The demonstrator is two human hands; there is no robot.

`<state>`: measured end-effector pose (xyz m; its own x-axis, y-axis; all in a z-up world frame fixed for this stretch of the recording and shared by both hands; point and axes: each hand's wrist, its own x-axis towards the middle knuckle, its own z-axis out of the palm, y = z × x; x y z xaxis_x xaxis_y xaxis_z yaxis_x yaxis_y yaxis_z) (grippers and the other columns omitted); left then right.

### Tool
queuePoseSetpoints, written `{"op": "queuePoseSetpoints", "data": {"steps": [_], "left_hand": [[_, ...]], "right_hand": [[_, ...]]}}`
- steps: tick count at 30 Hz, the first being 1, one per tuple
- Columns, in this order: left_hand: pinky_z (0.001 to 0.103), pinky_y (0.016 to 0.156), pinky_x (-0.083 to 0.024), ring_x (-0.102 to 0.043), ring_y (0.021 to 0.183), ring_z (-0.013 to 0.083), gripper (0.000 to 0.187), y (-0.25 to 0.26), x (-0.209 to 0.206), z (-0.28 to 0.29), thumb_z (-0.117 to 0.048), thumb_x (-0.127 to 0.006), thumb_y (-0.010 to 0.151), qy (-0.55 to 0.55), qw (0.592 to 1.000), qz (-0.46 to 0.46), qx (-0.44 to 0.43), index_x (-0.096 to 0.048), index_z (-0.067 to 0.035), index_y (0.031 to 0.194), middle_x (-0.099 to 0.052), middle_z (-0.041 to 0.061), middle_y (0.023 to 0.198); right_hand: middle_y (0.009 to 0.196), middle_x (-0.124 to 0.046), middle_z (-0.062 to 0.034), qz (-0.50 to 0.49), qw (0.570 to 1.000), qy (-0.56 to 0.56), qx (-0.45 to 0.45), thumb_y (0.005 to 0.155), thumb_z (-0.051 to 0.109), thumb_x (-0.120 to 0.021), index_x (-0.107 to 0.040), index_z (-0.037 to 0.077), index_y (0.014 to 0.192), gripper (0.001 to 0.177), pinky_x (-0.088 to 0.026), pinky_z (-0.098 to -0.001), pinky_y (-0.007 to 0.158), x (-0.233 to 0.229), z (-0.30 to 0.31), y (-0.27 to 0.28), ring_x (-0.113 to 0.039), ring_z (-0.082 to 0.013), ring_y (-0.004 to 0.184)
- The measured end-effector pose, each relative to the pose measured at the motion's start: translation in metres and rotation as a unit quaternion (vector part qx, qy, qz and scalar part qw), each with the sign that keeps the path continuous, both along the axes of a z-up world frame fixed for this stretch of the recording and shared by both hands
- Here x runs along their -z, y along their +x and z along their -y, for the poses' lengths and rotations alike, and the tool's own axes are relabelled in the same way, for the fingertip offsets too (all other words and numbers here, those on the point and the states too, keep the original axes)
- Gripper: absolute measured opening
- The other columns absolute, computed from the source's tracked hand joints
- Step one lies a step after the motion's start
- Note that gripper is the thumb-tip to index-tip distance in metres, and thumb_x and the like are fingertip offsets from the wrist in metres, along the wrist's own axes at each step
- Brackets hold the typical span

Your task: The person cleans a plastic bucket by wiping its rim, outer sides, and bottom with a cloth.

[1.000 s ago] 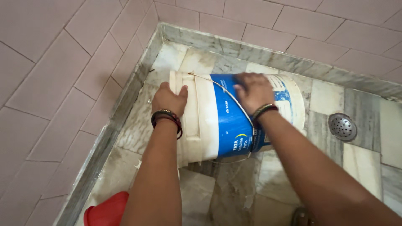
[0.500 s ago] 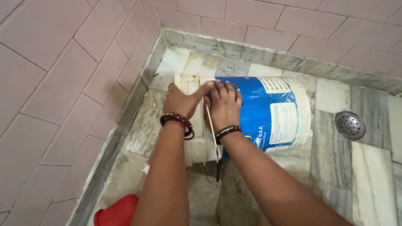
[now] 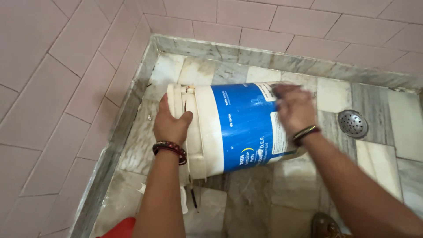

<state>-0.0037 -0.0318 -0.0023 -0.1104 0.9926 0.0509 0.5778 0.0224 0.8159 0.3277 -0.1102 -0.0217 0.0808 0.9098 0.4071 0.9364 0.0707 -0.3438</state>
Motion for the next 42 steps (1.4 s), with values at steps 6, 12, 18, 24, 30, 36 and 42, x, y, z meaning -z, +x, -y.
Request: {"op": "queuePoseSetpoints", "data": {"steps": [6, 12, 18, 24, 30, 36, 42], "left_hand": [[0.040, 0.097, -0.054, -0.072, 0.109, 0.0280, 0.085, 0.000, -0.006, -0.002, -0.026, -0.073, 0.072, -0.046, 0.999, 0.015, 0.019, -0.044, -0.015, 0.151, -0.074, 0.010, 0.122], [0.045, 0.100, -0.050, -0.062, 0.120, 0.0368, 0.089, 0.023, -0.020, -0.016, -0.033, -0.080, 0.078, -0.132, 0.981, -0.131, -0.046, -0.036, -0.012, 0.153, -0.063, 0.021, 0.132], [0.044, 0.101, -0.050, -0.065, 0.119, 0.0353, 0.087, 0.016, -0.011, -0.024, -0.031, -0.081, 0.078, -0.115, 0.990, -0.084, -0.005, -0.039, -0.011, 0.152, -0.067, 0.019, 0.130], [0.043, 0.100, -0.050, -0.066, 0.117, 0.0356, 0.085, 0.011, -0.004, -0.024, -0.033, -0.080, 0.081, -0.089, 0.993, -0.075, -0.009, -0.038, -0.009, 0.151, -0.068, 0.019, 0.127], [0.045, 0.100, -0.051, -0.066, 0.117, 0.0385, 0.080, 0.016, -0.004, -0.035, -0.034, -0.076, 0.085, -0.128, 0.986, -0.104, -0.016, -0.039, -0.006, 0.151, -0.068, 0.023, 0.126], [0.046, 0.100, -0.050, -0.064, 0.118, 0.0411, 0.079, 0.020, -0.007, -0.060, -0.035, -0.075, 0.087, -0.143, 0.980, -0.138, 0.005, -0.038, 0.000, 0.147, -0.065, 0.028, 0.126], [0.046, 0.100, -0.050, -0.065, 0.116, 0.0410, 0.081, 0.013, -0.007, -0.065, -0.038, -0.070, 0.090, -0.143, 0.972, -0.182, 0.045, -0.033, 0.003, 0.150, -0.066, 0.028, 0.124]], "right_hand": [[0.120, -0.072, -0.0145, 0.021, 0.989, -0.124, 0.076, 0.095, 0.036, -0.052, -0.075, 0.015, 0.116, 0.038, -0.042, -0.0482, 0.107, 0.014, -0.077, -0.016, -0.065, -0.0354, 0.115], [0.138, -0.061, -0.0160, 0.012, 0.990, -0.103, -0.098, 0.088, 0.017, -0.060, -0.058, 0.011, 0.139, 0.052, -0.040, -0.0527, 0.110, -0.020, -0.033, -0.174, -0.054, -0.0364, 0.129], [0.136, -0.061, -0.0098, 0.056, 0.963, -0.028, -0.261, 0.072, 0.019, -0.067, -0.062, 0.014, 0.124, 0.053, -0.034, -0.0525, 0.114, -0.002, 0.046, -0.073, -0.048, -0.0328, 0.134], [0.128, -0.067, -0.0179, 0.029, 0.999, 0.030, -0.006, 0.089, 0.023, -0.062, -0.070, 0.006, 0.123, 0.039, -0.043, -0.0549, 0.105, -0.002, -0.036, -0.021, -0.058, -0.0406, 0.122], [0.137, -0.063, -0.0123, -0.023, 0.994, -0.059, -0.086, 0.089, 0.023, -0.059, -0.063, 0.012, 0.136, 0.048, -0.037, -0.0498, 0.115, -0.001, -0.072, -0.155, -0.052, -0.0325, 0.131], [0.151, -0.048, -0.0164, 0.139, 0.973, -0.044, -0.178, 0.077, 0.028, -0.067, -0.049, 0.010, 0.145, 0.072, -0.026, -0.0607, 0.113, 0.034, 0.039, -0.139, -0.035, -0.0388, 0.143], [0.118, -0.066, -0.0186, 0.027, 0.996, 0.089, 0.011, 0.084, 0.016, -0.065, -0.068, 0.004, 0.118, 0.036, -0.047, -0.0529, 0.102, 0.037, 0.010, 0.013, -0.059, -0.0383, 0.117]]}}
